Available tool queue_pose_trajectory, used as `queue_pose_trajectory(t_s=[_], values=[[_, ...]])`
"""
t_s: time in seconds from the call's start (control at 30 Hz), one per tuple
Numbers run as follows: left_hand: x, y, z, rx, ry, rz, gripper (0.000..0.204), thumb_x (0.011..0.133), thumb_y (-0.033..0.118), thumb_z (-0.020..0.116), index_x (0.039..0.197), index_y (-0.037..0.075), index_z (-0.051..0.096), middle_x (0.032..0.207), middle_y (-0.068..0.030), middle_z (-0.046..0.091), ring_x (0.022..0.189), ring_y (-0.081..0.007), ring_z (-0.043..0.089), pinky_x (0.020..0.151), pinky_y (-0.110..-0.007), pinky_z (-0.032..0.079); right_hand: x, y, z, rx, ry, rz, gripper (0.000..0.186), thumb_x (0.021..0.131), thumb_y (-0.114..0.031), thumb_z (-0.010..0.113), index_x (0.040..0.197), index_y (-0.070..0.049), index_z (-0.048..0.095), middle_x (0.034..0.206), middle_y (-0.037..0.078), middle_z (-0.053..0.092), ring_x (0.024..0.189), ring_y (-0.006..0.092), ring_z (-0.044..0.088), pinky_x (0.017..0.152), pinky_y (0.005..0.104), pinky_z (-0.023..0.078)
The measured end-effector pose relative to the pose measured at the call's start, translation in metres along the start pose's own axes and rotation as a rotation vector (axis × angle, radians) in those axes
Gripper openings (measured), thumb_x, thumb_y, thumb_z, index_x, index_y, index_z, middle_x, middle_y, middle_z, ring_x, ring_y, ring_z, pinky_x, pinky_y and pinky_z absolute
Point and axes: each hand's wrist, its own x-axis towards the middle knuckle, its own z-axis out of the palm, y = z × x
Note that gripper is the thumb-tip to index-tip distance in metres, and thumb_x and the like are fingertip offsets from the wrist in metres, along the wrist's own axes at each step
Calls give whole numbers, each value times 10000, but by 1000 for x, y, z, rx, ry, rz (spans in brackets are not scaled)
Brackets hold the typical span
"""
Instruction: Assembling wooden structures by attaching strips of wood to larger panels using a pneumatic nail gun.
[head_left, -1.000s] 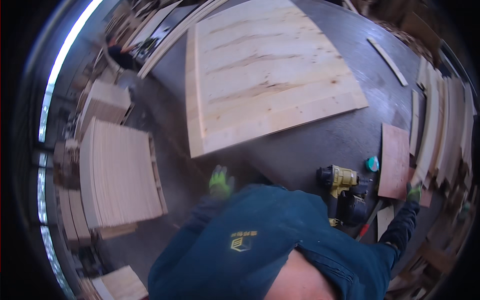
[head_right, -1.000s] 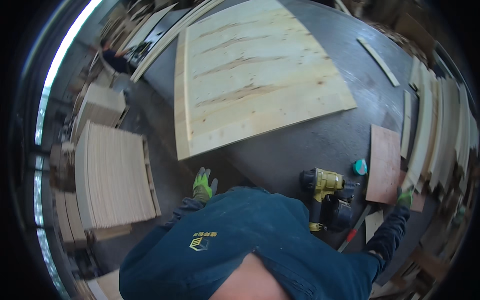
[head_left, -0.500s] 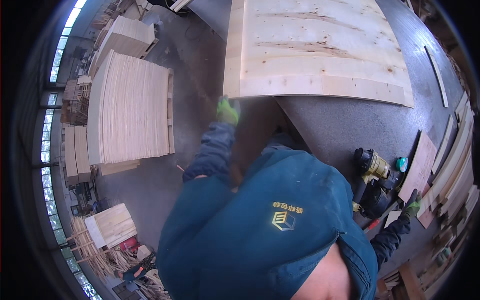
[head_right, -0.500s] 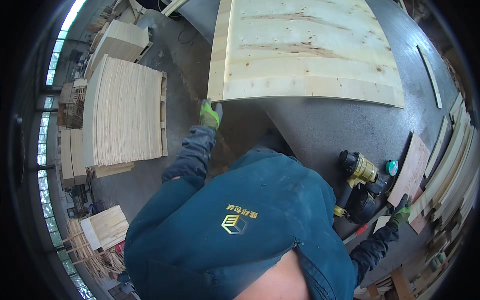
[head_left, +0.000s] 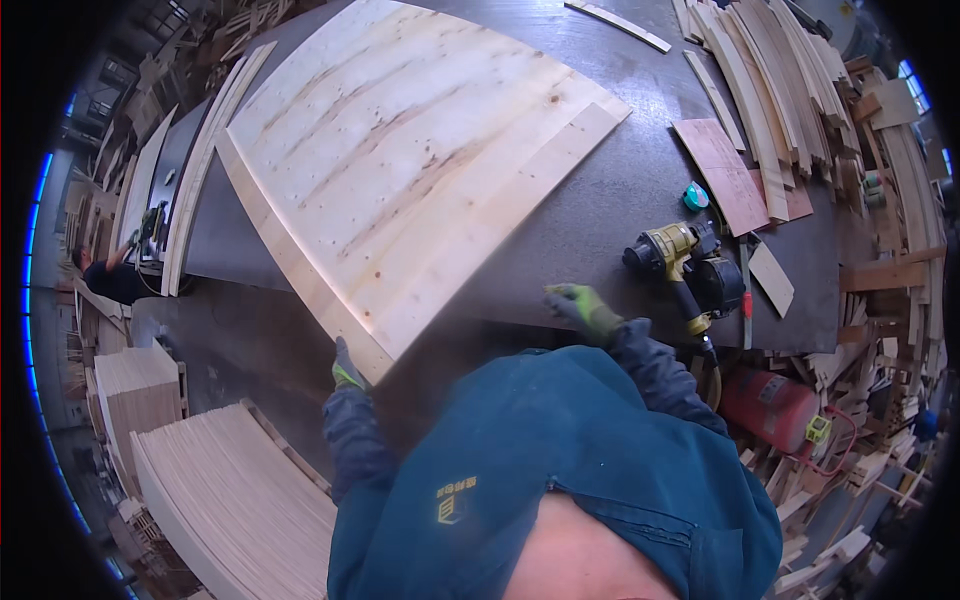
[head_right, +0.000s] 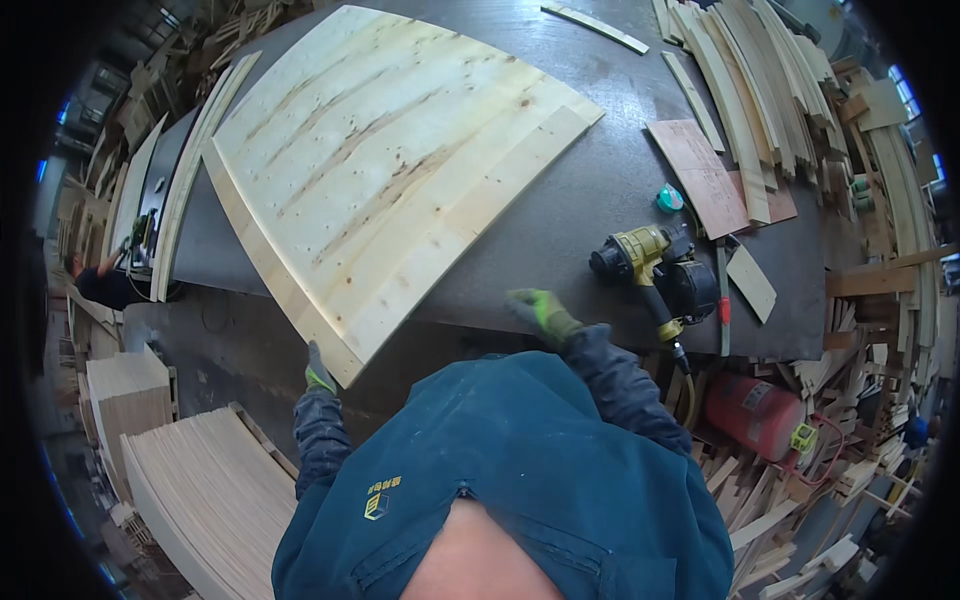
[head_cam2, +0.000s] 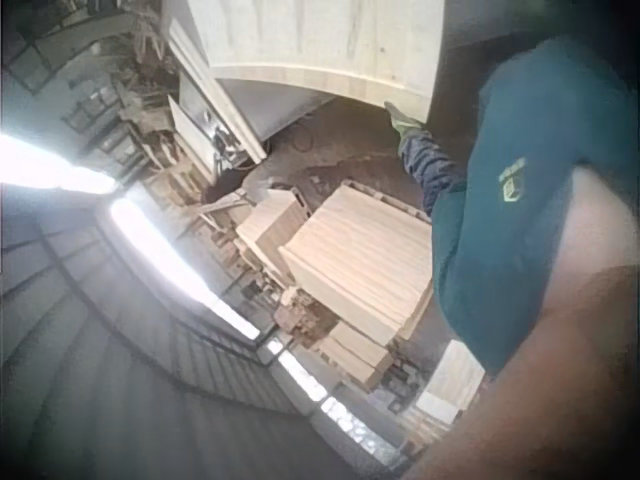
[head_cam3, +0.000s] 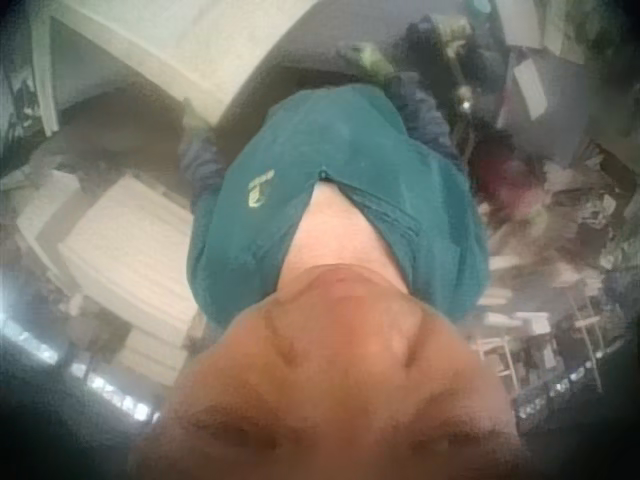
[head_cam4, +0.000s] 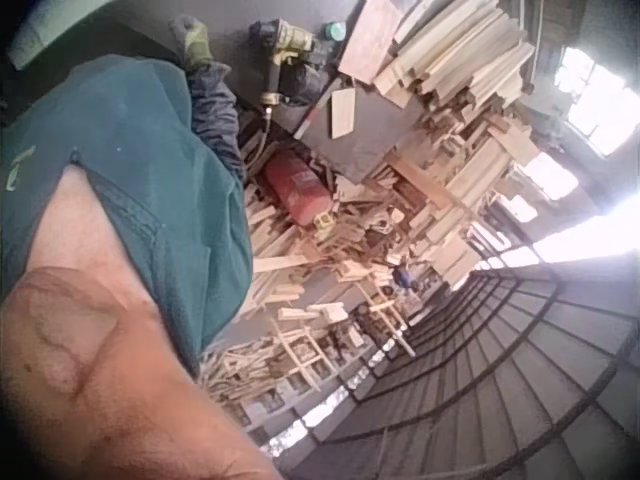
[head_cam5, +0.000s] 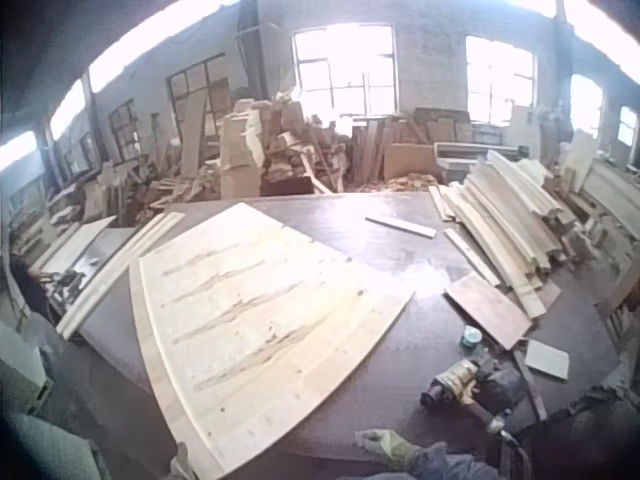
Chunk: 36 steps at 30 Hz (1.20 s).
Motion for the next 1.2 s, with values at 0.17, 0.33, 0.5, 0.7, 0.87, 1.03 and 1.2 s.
queue_pose_trajectory(t_s=[0.17, 0.33, 0.5, 0.7, 0.87, 1.03, 1.2], values=[[-14, 28, -88, 268, 250, 42, 716, 1173, 616, 865, 1422, -56, 851, 1219, -166, 892, 994, -300, 835, 912, -499, 692, 42, -67, 185, 142, -431, 413, 691, 1191, -702, 790, 1380, -38, 793, 1192, 60, 786, 974, 206, 762, 897, 386, 669], [-65, 61, -7, 70, -93, 90, 563, 1219, 515, 847, 1333, -36, 871, 1191, -116, 910, 999, -235, 878, 899, -413, 710, 49, -34, 295, 623, -189, 601, 776, 1197, -836, 671, 1480, -118, 742, 1240, 78, 812, 1037, 256, 784, 887, 494, 665], [-102, 54, 16, 157, -325, -63, 660, 1229, 603, 792, 1543, 24, 826, 1445, -101, 866, 1306, -238, 803, 1095, -477, 645, 34, -34, 354, 934, -103, 231, 880, 1259, -769, 571, 1765, -50, 608, 1658, 215, 756, 1498, 429, 759, 1290, 633, 624], [57, 132, 58, -367, -295, -149, 726, 1221, 625, 794, 1730, 117, 696, 1629, -60, 799, 1482, -259, 747, 1297, -516, 568, 70, -12, 249, 812, 258, 149, 800, 1289, -642, 606, 1790, -18, 589, 1714, 203, 734, 1527, 433, 756, 1319, 619, 626], [192, 170, 75, -254, -118, 85, 750, 1170, 592, 875, 1629, 7, 782, 1642, -99, 795, 1454, -273, 736, 1313, -453, 538, 110, -29, 262, 774, 273, 135, 801, 1298, -605, 619, 1728, 71, 617, 1634, 239, 777, 1415, 401, 824, 1228, 567, 692], [181, 177, 104, -176, -267, 169, 629, 1190, 487, 872, 1553, -23, 807, 1502, -146, 855, 1309, -266, 820, 1185, -427, 637, 136, -39, 232, 715, 267, 147, 814, 1309, -614, 577, 1720, 88, 610, 1611, 257, 780, 1381, 419, 836, 1203, 573, 704], [56, 198, 115, -55, -434, 209, 647, 1234, 493, 812, 1588, -47, 790, 1495, -125, 855, 1383, -219, 783, 1231, -403, 595, 62, -50, 183, 695, 376, 43, 853, 1301, -645, 574, 1683, 115, 636, 1565, 271, 807, 1301, 406, 867, 1149, 547, 729]])
